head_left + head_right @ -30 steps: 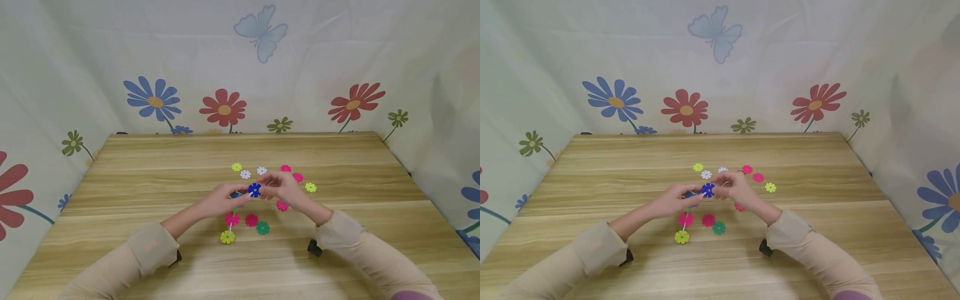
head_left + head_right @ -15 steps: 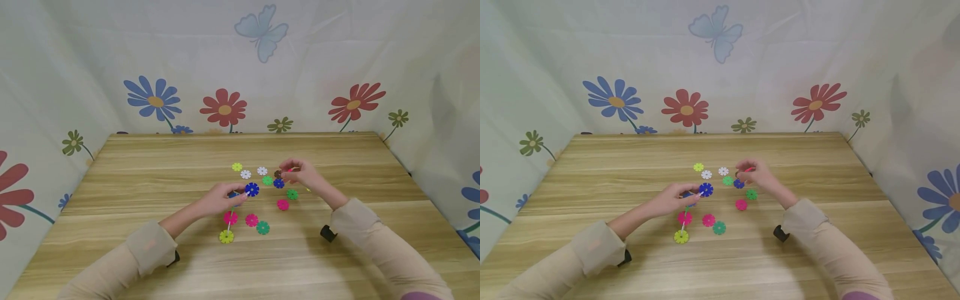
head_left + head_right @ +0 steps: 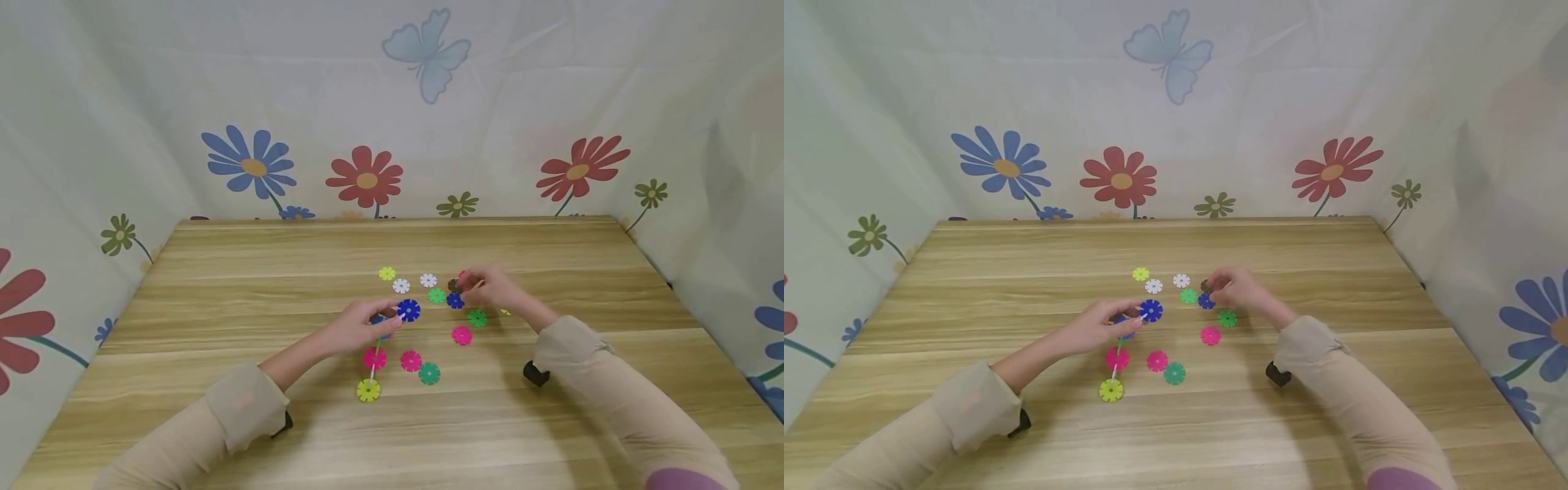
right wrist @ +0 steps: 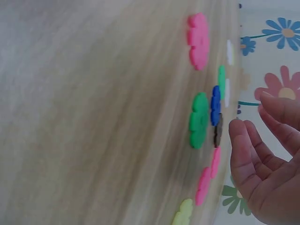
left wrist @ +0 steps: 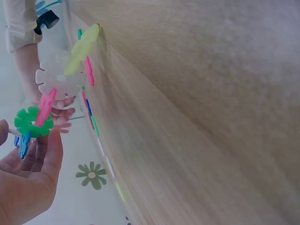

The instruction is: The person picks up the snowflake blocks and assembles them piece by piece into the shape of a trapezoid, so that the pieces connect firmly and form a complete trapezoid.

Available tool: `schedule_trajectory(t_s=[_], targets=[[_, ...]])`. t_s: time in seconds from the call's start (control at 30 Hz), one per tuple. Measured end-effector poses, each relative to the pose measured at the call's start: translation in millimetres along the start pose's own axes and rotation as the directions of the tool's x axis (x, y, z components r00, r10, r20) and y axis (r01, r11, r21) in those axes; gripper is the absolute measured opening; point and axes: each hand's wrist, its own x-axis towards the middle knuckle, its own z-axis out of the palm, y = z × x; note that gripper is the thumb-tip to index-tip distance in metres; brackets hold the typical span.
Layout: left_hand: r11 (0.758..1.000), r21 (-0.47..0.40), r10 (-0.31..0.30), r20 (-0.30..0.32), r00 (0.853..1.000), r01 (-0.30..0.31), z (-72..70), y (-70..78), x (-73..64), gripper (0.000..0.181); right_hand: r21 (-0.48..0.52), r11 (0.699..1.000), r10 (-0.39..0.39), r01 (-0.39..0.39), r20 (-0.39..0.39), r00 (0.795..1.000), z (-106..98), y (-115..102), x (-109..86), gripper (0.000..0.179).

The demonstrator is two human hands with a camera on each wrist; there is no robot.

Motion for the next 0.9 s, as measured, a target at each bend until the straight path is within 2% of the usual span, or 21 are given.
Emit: schedule_trajectory(t_s=[0.17,0.4,0.6,0.9], targets=[[1.0,0.0,-0.001,0.003,1.0,0.001,-0.5,-2.0,0.8,0.045,-0.048,0.999,0.008,-0.006,0.037,0.999,5,3,6.0,0.026],[1.0,0.016,-0.006,0.0,1.0,0.006,-1.3,-1.1,0.4,0.045,-0.098,0.995,-0.017,0.02,0.041,0.999,9,4,9.5,0.025],[1.0,0.009,-0.004,0.001,1.0,0.004,-1.4,-1.5,0.4,0.045,-0.149,0.989,-0.001,0.01,0.056,0.998,11,6,10.3,0.024],[1.0,0.002,-0.015,0.003,1.0,0.015,-0.7,-4.8,1.2,0.045,-0.172,0.977,-0.107,0.129,0.128,0.986,6,15,1.6,0.023]])
